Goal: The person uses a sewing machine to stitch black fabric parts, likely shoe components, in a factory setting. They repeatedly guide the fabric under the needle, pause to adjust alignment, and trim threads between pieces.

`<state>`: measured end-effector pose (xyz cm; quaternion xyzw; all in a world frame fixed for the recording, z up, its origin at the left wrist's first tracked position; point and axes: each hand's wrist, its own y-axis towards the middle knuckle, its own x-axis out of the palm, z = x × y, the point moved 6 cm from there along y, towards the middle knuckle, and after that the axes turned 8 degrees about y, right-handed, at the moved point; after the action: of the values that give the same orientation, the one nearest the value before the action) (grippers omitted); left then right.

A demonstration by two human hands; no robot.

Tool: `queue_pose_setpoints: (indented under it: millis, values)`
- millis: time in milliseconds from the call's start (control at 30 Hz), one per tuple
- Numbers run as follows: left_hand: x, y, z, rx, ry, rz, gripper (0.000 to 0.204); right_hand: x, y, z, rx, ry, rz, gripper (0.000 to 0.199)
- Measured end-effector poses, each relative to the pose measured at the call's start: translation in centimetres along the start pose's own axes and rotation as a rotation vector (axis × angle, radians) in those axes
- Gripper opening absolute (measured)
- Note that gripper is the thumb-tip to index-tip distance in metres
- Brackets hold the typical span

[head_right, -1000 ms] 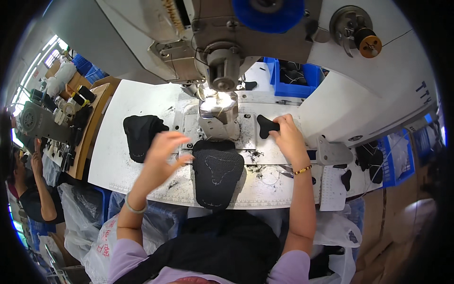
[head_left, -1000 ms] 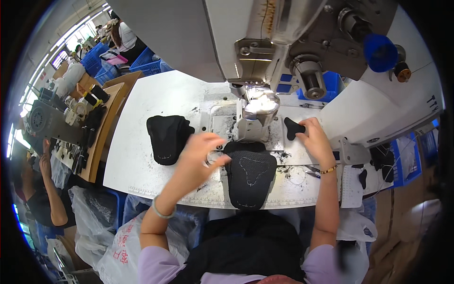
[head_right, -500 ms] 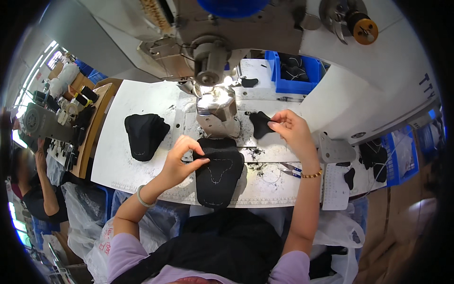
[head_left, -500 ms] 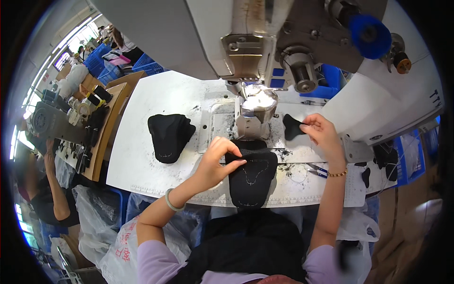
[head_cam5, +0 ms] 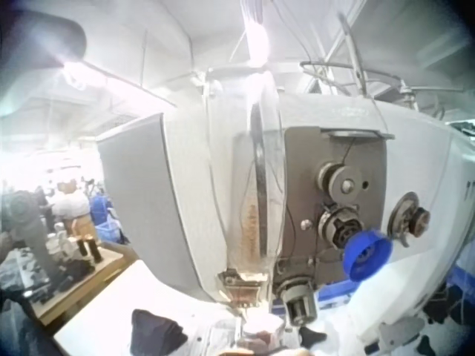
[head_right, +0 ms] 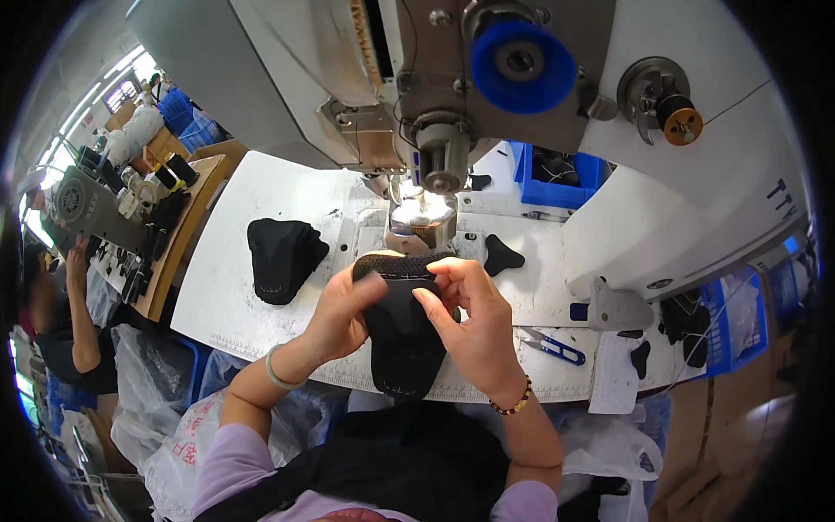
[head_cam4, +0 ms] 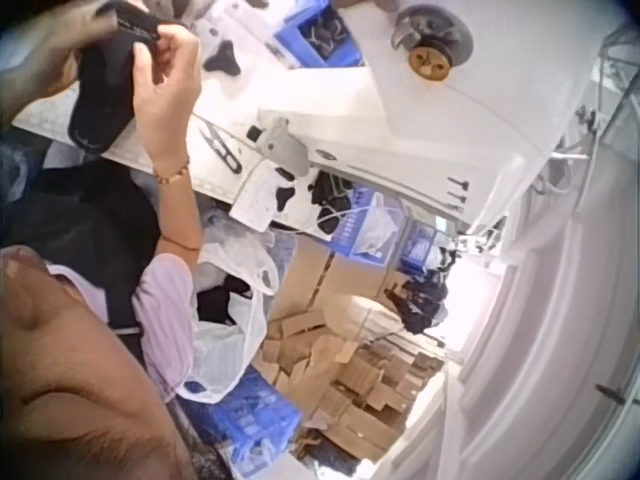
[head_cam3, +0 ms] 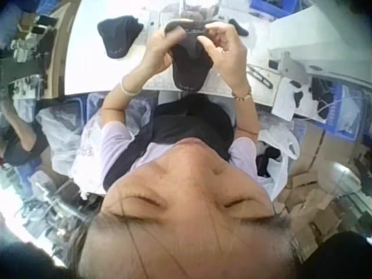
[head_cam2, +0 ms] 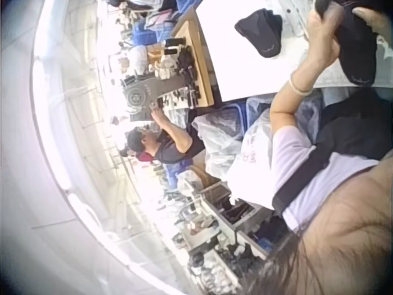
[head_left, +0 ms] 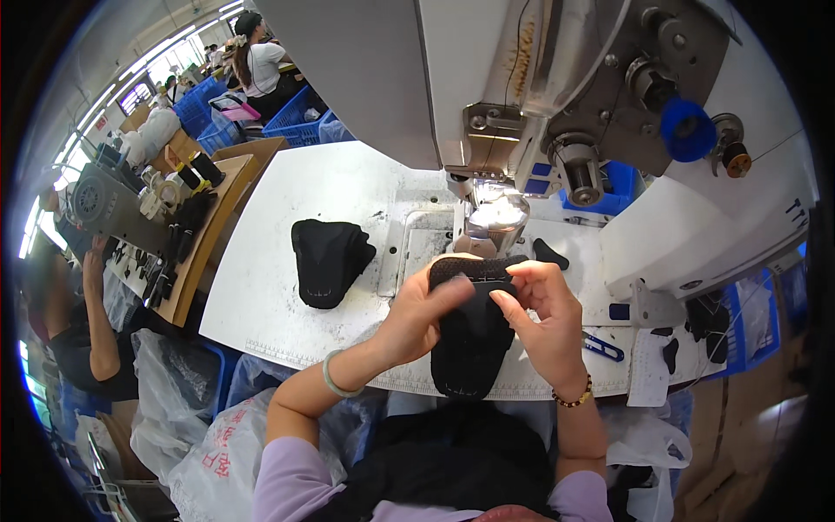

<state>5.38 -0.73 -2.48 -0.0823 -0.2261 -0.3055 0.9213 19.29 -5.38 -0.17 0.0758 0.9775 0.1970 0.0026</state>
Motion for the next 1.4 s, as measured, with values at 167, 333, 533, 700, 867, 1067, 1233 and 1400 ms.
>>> queue_pose_setpoints:
  millis: [167,333,533,700,867,1067,1233,1400]
  values:
    - [-0.4,0.0,-0.4,0.008,0.202,-0.007,0.025,0.3,0.3,0.9,0.013,0.103,0.004,0.027]
    - [-0.9,0.2,-0.7,0.013,0.221,0.025,0.023,0.4,0.5,1.2,0.042,0.188,0.004,0.027]
    - [-1.2,0.3,-0.6,0.042,0.3,0.033,0.021,0.5,0.7,1.4,0.081,0.243,-0.026,0.029]
    - [-1.2,0.4,-0.4,0.051,0.355,0.035,0.021,0.4,1.0,1.7,0.155,0.307,-0.034,0.03]
    - [-1.1,0.4,-0.3,0.056,0.376,0.055,0.021,0.3,1.1,1.8,0.139,0.319,-0.043,0.03]
    - [-1.0,0.6,0.2,0.07,0.394,0.141,0.021,-1.1,0.3,1.2,-0.167,-0.045,0.127,0.033]
    - [-1.0,0.6,0.9,0.071,0.28,0.189,0.022,-0.2,-3.3,0.4,-0.869,-0.98,-0.002,0.053]
    - [-0.2,0.7,1.8,0.133,0.203,0.238,0.022,1.1,-3.1,-1.2,-1.113,-0.927,-0.039,0.025]
